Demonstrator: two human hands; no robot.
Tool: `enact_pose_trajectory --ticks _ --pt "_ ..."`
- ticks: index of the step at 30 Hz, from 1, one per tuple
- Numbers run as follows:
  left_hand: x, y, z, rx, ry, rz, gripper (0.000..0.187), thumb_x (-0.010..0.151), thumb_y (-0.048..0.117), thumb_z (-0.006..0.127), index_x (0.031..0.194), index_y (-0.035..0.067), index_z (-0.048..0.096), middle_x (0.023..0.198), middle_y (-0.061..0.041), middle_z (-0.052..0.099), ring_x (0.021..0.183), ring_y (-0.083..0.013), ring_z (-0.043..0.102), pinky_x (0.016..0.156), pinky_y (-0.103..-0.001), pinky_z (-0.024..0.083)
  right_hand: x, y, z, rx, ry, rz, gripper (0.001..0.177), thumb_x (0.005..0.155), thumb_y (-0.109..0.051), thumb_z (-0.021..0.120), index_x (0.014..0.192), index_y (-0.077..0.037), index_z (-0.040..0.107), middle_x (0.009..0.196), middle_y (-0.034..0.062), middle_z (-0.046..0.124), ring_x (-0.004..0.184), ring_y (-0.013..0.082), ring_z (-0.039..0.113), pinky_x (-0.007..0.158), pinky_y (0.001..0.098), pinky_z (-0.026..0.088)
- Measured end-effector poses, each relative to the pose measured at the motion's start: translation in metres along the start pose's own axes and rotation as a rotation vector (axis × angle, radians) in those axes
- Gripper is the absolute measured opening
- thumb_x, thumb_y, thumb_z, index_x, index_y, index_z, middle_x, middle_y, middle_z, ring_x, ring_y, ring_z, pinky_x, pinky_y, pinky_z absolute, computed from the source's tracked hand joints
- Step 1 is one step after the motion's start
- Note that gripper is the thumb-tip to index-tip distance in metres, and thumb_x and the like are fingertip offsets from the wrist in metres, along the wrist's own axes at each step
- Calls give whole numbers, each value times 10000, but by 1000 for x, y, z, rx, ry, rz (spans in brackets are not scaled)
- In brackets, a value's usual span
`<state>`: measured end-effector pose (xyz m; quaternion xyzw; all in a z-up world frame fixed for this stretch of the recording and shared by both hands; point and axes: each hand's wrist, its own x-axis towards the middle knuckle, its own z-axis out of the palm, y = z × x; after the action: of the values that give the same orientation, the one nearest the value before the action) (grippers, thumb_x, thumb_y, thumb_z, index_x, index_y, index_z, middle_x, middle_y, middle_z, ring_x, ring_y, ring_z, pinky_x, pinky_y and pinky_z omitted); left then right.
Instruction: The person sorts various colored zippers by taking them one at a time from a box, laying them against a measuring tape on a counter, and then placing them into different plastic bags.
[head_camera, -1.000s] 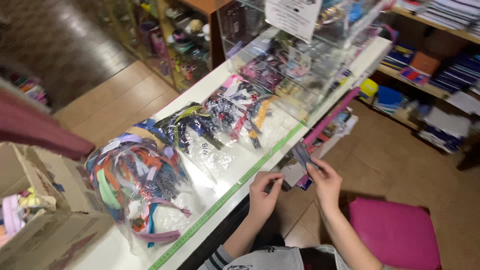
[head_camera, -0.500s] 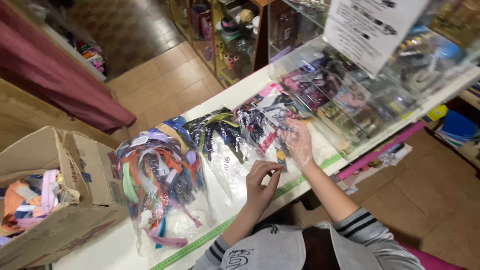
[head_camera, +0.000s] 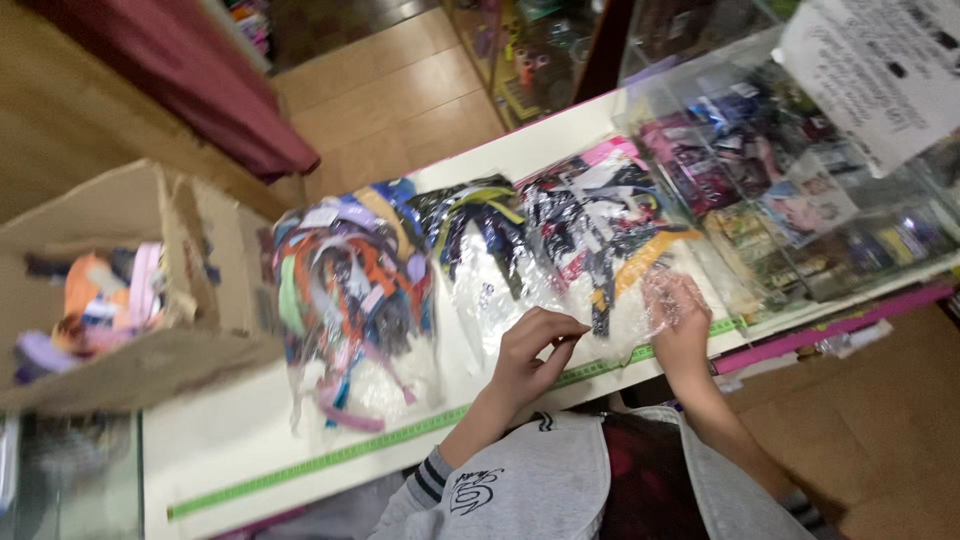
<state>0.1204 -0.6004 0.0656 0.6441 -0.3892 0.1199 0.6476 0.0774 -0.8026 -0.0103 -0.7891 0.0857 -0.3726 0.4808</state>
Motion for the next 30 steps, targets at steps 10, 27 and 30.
enact_pose_trajectory --ticks 10,27,30 --pt "-77 46 -22 201 194 -119 127 935 -7 588 990 65 678 899 -92 675 837 -214 608 659 -287 507 -89 -23 8 234 98 -472 150 680 123 486 613 -5 527 541 83 455 478 203 389 500 289 304" --pt "-212 181 -145 509 428 -86 125 909 -38 582 971 9 680 905 -117 688 828 -265 661 765 -361 494 -180 -164 106 505 -730 -574 109 908 -90 578 954 -31 658 614 47 515 503 158 460 520 255 354" --pt "-234 199 -192 515 412 -120 144 901 -64 608 985 30 680 928 -81 692 832 -236 644 783 -331 505 -206 -184 141 446 -687 -481 88 894 -83 621 915 -11 668 709 89 615 589 185 552 592 286 427"
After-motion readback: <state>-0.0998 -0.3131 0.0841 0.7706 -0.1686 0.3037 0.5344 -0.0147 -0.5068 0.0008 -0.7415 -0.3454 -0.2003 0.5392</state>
